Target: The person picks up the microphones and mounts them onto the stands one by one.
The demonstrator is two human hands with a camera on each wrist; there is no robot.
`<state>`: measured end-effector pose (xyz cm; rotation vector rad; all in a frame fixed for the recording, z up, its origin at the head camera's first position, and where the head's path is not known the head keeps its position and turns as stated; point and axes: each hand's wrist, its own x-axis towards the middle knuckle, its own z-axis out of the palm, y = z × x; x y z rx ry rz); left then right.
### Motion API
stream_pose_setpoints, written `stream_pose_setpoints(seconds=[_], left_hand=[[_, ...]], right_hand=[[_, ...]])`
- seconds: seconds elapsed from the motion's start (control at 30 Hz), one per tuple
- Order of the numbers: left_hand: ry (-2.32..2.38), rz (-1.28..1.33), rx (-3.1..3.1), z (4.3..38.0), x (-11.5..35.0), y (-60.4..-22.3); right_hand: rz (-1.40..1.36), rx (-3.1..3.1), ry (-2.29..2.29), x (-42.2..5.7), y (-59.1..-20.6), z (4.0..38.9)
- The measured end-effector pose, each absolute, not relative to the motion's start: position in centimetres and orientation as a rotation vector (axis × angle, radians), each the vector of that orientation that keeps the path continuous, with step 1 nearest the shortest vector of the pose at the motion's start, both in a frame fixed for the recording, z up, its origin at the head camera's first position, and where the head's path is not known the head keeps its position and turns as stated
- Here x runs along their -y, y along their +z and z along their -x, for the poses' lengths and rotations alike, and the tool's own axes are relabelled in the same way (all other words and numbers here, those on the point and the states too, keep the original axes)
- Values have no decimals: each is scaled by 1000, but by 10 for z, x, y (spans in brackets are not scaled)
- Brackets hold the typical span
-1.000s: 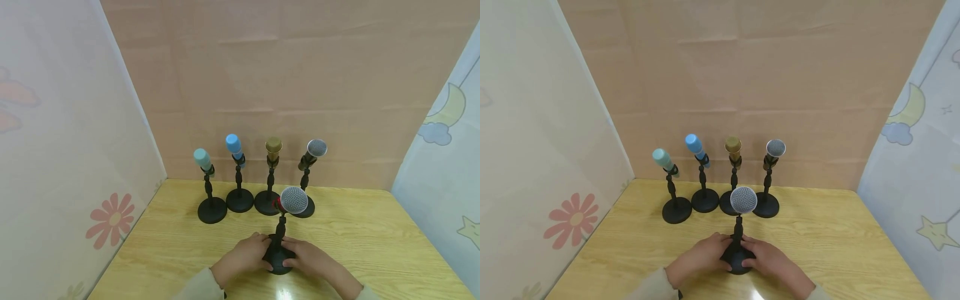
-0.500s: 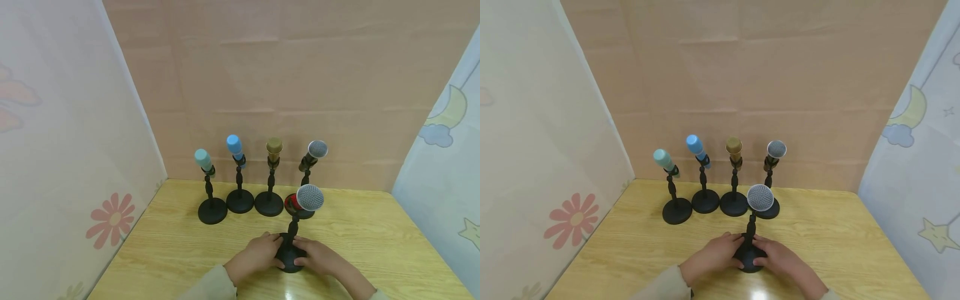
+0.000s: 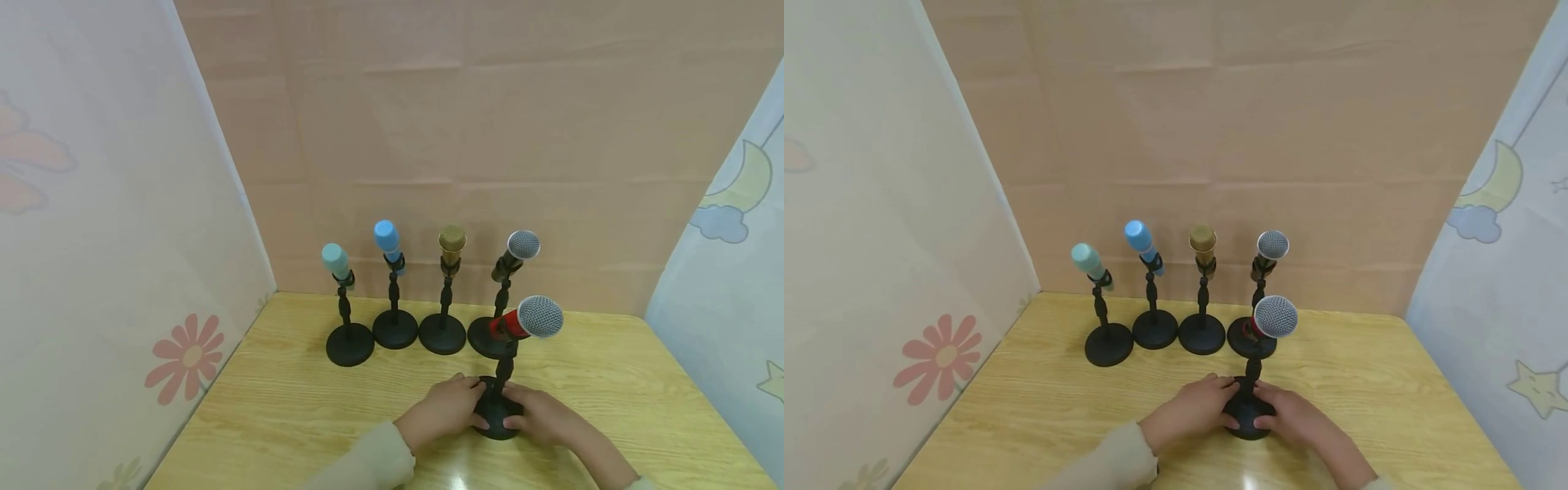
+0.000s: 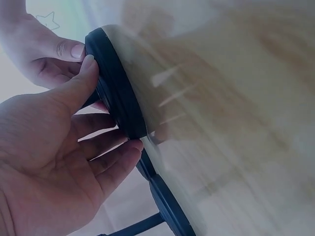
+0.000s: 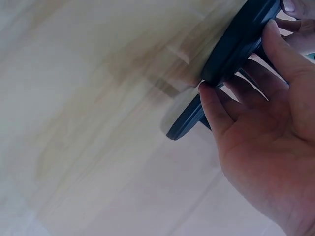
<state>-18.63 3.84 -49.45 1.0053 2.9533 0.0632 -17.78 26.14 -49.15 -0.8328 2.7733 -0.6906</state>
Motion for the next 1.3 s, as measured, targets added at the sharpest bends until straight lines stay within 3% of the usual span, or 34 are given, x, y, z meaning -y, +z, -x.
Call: stream_pose_setpoints(seconds=[1.3], left_hand=[[-27,-922,-2900,226,-110,-495]], right_hand=[[638,-2832,-618,-311,-483,203]])
